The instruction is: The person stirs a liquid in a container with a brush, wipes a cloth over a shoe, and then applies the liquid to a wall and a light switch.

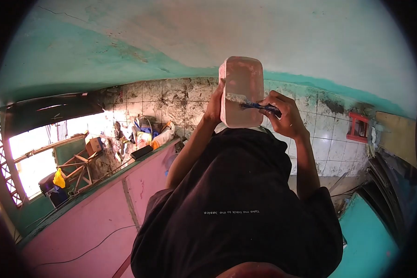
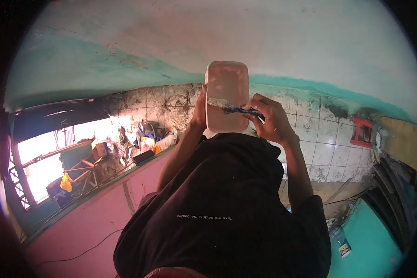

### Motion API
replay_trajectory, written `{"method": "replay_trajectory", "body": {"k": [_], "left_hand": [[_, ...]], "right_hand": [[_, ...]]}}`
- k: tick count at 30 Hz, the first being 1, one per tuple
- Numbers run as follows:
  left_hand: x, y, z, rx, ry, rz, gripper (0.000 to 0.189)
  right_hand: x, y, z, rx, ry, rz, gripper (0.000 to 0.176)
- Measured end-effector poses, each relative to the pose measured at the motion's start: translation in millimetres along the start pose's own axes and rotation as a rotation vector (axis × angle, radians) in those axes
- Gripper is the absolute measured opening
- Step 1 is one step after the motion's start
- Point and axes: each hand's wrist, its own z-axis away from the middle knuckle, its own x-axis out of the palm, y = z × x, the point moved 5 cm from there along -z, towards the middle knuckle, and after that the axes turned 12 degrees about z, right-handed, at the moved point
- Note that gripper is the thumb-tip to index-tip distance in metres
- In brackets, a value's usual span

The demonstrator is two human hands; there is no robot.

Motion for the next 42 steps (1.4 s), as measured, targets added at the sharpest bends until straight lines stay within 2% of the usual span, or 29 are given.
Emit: {"method": "replay_trajectory", "body": {"k": [1, 5, 11, 17, 22, 24, 26, 28, 30, 34, 36, 40, 42], "left_hand": [[0, -2, 1, -0.015, 0.046, -0.019, 0.062], [-11, -7, -7, -0.024, 0.022, 0.049, 0.064], [-2, -7, -12, -0.043, -0.013, 0.093, 0.065], [1, -11, -14, -0.024, -0.016, 0.054, 0.071], [11, 2, -6, -0.022, -0.107, 0.044, 0.072], [6, 6, -3, -0.009, -0.076, 0.005, 0.071], [-5, 6, -8, -0.025, -0.062, 0.085, 0.068], [-10, 3, -10, -0.027, -0.047, 0.080, 0.066], [-11, 3, -14, -0.036, -0.039, 0.072, 0.064], [2, 2, -16, -0.147, -0.113, 0.134, 0.060], [7, 3, -19, -0.177, -0.157, 0.124, 0.059], [9, 2, -18, -0.244, -0.087, 0.145, 0.055], [18, 2, -14, -0.261, -0.083, 0.125, 0.055]], "right_hand": [[0, 1, 1, 0.007, 0.010, -0.004, 0.019], [2, 1, 2, -0.012, 0.018, -0.011, 0.019], [-6, -9, 1, -0.001, 0.146, -0.100, 0.017], [-9, -10, 2, 0.075, 0.121, -0.053, 0.015], [-16, -12, 0, 0.022, 0.039, 0.018, 0.017], [-25, -17, -3, 0.008, 0.043, 0.021, 0.017], [-31, -16, -4, 0.159, -0.023, -0.034, 0.015], [-32, -8, -3, 0.182, -0.057, 0.032, 0.014], [-35, -9, -3, 0.034, -0.001, 0.184, 0.016], [-41, -14, -8, -0.017, -0.072, 0.246, 0.020], [-43, -21, -12, -0.113, -0.096, 0.303, 0.022], [-54, -35, -18, -0.104, -0.164, 0.336, 0.024], [-58, -42, -21, -0.096, -0.197, 0.437, 0.018]]}}
